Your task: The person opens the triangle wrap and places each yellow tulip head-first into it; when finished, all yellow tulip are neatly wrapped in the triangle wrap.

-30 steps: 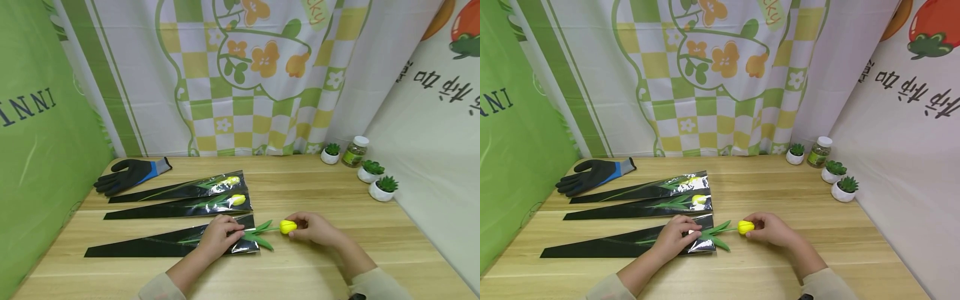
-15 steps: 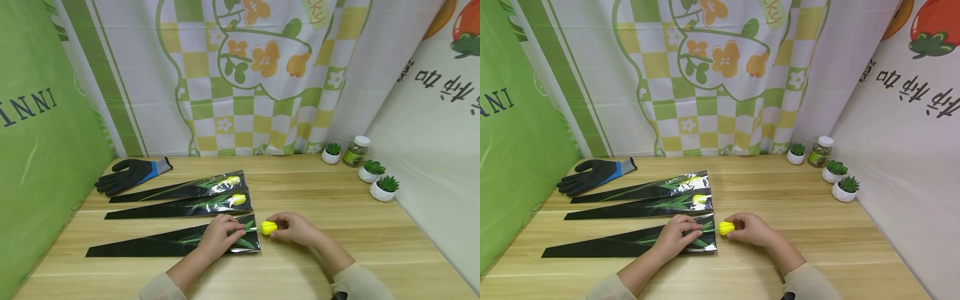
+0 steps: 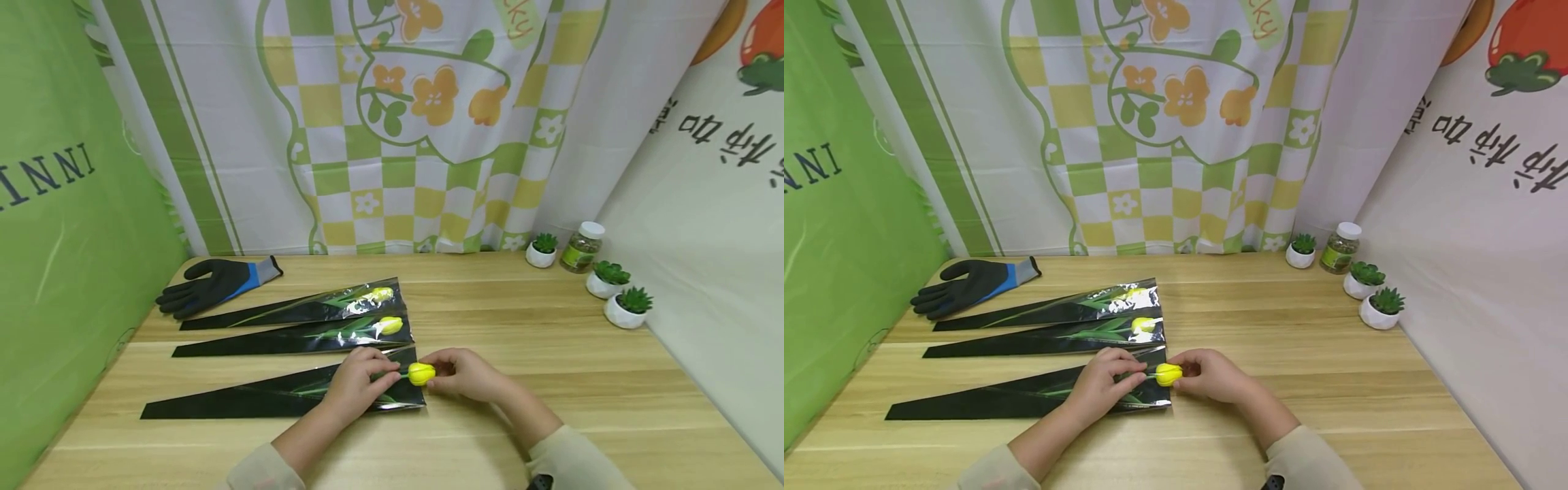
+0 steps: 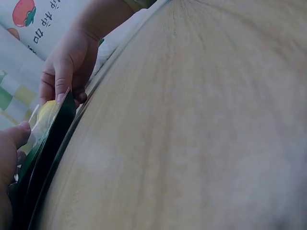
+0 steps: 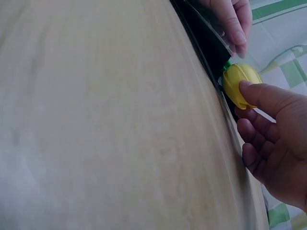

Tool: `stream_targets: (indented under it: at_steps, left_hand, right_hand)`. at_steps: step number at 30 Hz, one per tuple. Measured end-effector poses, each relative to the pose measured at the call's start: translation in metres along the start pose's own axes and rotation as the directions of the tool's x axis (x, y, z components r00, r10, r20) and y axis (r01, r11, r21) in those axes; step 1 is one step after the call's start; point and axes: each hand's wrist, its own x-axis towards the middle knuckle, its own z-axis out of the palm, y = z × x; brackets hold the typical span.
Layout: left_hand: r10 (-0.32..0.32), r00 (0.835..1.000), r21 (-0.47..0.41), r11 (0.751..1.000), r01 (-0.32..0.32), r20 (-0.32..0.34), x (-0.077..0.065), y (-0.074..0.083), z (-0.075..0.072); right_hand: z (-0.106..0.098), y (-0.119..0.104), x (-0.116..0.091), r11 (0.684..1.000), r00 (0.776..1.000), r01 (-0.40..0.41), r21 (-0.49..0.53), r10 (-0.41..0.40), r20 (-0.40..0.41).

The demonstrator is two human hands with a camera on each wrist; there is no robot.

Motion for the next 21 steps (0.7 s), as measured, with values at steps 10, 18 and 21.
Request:
stream_targets:
  at_steps: [10, 18, 21]
  left_hand:
    - [0.009, 1.0, -0.007, 1.0, -0.009, -0.021, 0.001, 0.0, -0.001]
    - [0.016, 1.0, -0.006, 1.0, -0.017, -0.016, 0.001, 0.0, -0.001]
    - [0.022, 1.0, -0.003, 1.0, -0.022, -0.015, 0.001, 0.0, -0.001]
  right_hand:
    - [0.011, -0.002, 0.01, 1.0, 1.0, 0.001, 0.03, -0.002, 0.025]
    - [0.02, -0.003, 0.016, 1.0, 1.0, 0.002, 0.018, -0.002, 0.006]
    - [0.022, -0.003, 0.018, 1.0, 1.0, 0.002, 0.021, -0.002, 0.0]
